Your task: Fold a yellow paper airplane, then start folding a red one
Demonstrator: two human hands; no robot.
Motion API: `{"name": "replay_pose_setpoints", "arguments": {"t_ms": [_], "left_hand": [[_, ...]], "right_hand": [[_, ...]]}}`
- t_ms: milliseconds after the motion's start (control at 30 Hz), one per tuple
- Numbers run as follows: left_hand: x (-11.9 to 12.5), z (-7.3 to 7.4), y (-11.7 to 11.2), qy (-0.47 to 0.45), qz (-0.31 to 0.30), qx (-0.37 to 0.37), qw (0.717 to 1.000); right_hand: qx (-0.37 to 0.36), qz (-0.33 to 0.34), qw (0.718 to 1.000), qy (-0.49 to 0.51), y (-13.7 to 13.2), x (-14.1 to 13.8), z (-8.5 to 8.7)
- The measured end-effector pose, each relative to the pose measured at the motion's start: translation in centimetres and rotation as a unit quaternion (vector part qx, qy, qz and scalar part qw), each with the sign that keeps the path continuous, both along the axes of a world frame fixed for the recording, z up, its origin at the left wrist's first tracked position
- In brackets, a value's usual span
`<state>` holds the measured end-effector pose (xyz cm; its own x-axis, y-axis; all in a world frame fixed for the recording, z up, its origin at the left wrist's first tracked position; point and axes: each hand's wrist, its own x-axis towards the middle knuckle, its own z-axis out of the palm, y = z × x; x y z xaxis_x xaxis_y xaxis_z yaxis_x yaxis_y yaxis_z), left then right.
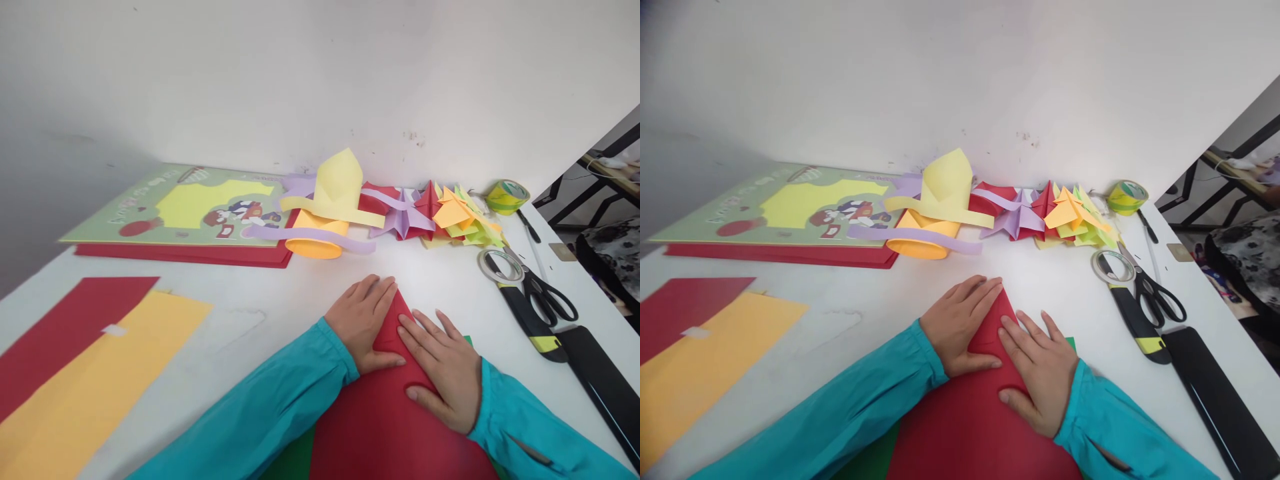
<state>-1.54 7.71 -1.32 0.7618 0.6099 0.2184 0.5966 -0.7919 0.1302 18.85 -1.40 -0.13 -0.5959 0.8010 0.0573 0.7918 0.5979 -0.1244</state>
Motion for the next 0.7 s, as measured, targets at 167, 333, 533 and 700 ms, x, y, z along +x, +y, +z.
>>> {"name": "replay_pose_setpoints", "arguments": {"t_ms": [167, 333, 533, 700], "left_hand": [[-0.1, -0.6, 0.1, -0.012, 0.000, 0.004, 1.000], [-0.1, -0.9, 0.1, -0.042, 0.000, 0.021, 0.999], [-0.2, 0.2, 0.0, -0.002, -0.006, -0.019, 1.000], [-0.2, 0.4, -0.1, -0.001, -0.001, -0.031, 1.000]], "right_hand": [[-0.002, 0.000, 1.000, 0.006, 0.0, 0.0, 0.0], [0.001, 0.002, 1.000, -0.005, 0.0, 0.1, 0.1], [0.006, 0.006, 1.000, 0.002, 0.0, 0.1, 0.1], [0.010, 0.006, 1.000, 0.000, 0.0, 0.1, 0.1]]}}
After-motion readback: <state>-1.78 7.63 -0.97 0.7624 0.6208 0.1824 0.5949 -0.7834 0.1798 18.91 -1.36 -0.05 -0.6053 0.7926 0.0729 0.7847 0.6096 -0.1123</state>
